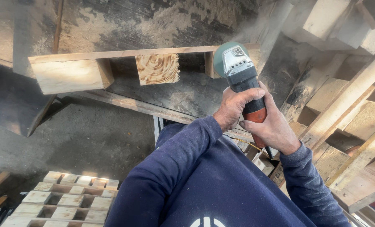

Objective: The person uses an angle grinder with a sanding disc to smooth the surfaces of small wooden blocks placed on a workbench. The person repositions the blocks and grinds different faces, generating sawdust throughout the process.

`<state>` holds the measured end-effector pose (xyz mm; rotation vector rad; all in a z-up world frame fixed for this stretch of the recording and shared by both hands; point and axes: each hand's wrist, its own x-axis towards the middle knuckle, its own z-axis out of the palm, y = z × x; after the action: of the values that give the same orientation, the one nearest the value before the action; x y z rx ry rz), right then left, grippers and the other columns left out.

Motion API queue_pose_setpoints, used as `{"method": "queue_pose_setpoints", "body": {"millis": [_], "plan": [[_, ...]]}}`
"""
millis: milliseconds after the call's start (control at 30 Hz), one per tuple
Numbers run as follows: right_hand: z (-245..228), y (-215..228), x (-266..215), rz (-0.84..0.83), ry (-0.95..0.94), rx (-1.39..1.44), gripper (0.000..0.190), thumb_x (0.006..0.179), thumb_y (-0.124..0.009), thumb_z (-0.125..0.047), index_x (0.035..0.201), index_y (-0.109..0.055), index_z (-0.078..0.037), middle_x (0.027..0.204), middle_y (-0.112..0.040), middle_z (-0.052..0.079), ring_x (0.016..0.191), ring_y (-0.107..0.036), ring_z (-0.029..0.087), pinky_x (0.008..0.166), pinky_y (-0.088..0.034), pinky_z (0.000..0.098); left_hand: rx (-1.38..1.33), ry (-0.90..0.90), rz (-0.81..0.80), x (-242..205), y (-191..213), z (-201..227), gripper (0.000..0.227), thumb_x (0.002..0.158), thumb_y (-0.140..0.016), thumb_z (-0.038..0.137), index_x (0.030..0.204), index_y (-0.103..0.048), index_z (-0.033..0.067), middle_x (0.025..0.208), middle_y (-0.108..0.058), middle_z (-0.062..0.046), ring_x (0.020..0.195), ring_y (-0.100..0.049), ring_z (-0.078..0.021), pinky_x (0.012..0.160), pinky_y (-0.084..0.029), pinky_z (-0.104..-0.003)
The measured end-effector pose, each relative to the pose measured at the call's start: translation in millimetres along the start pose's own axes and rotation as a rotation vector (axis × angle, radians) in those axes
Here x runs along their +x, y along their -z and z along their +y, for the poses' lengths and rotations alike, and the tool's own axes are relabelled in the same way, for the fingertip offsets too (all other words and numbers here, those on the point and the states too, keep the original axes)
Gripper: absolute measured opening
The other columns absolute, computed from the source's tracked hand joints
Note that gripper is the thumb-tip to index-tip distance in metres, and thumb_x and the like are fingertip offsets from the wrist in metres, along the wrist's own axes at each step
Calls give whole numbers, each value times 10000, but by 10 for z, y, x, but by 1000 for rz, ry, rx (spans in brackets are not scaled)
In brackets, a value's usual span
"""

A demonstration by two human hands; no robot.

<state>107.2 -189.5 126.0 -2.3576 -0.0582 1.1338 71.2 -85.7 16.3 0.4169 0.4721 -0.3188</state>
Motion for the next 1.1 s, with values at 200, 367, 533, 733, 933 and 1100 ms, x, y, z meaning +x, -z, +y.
{"method": "queue_pose_setpoints", "body": {"millis": [200, 367, 533, 733, 933, 1100], "plan": [[133, 92, -26, 10, 27, 65, 1127, 737, -752, -210, 1645, -96, -92, 1332, -573, 206, 1207, -648, 310, 1003, -544, 436, 12, 23, -3, 106, -98, -95, 475, 803, -788, 293, 1146, -614, 14, 1057, -661, -150, 999, -690, -251, 897, -616, -443], [245, 181, -30, 44, 35, 78, 1099, 743, -766, -188, 1635, -135, -73, 1311, -560, 181, 1192, -632, 284, 993, -547, 419, 25, 58, -7, 232, -183, -210, 451, 801, -791, 271, 1130, -611, 19, 1044, -661, -139, 989, -691, -250, 896, -621, -452], [270, 226, -68, 88, 21, 162, 1097, 733, -759, -175, 1634, -145, -55, 1300, -547, 150, 1170, -619, 254, 966, -559, 404, 36, 119, -13, 357, -283, -299, 443, 788, -799, 265, 1120, -635, 21, 1036, -685, -147, 968, -707, -248, 897, -621, -444], [96, 173, -5, 83, 65, 84, 1080, 735, -766, -176, 1637, -183, -71, 1331, -572, 172, 1185, -628, 251, 983, -541, 392, 15, 48, -13, 274, -187, -122, 428, 825, -792, 258, 1128, -638, -1, 1036, -689, -152, 955, -716, -242, 896, -624, -427], [-368, -51, 148, -30, 48, -41, 1084, 733, -741, -196, 1633, -141, -118, 1085, -686, 167, 927, -748, 273, 840, -603, 388, -55, -113, 98, -76, 120, 268, 426, 839, -798, 245, 1137, -632, -10, 1050, -684, -133, 945, -695, -227, 887, -605, -400], [-679, -182, 176, -190, -145, -88, 1165, 757, -710, -153, 1727, -68, -221, 888, -752, 188, 645, -765, 356, 628, -644, 436, -123, -167, 149, -310, 324, 447, 384, 851, -798, 218, 1114, -614, 8, 1005, -648, -91, 922, -666, -192, 873, -597, -377]]}}
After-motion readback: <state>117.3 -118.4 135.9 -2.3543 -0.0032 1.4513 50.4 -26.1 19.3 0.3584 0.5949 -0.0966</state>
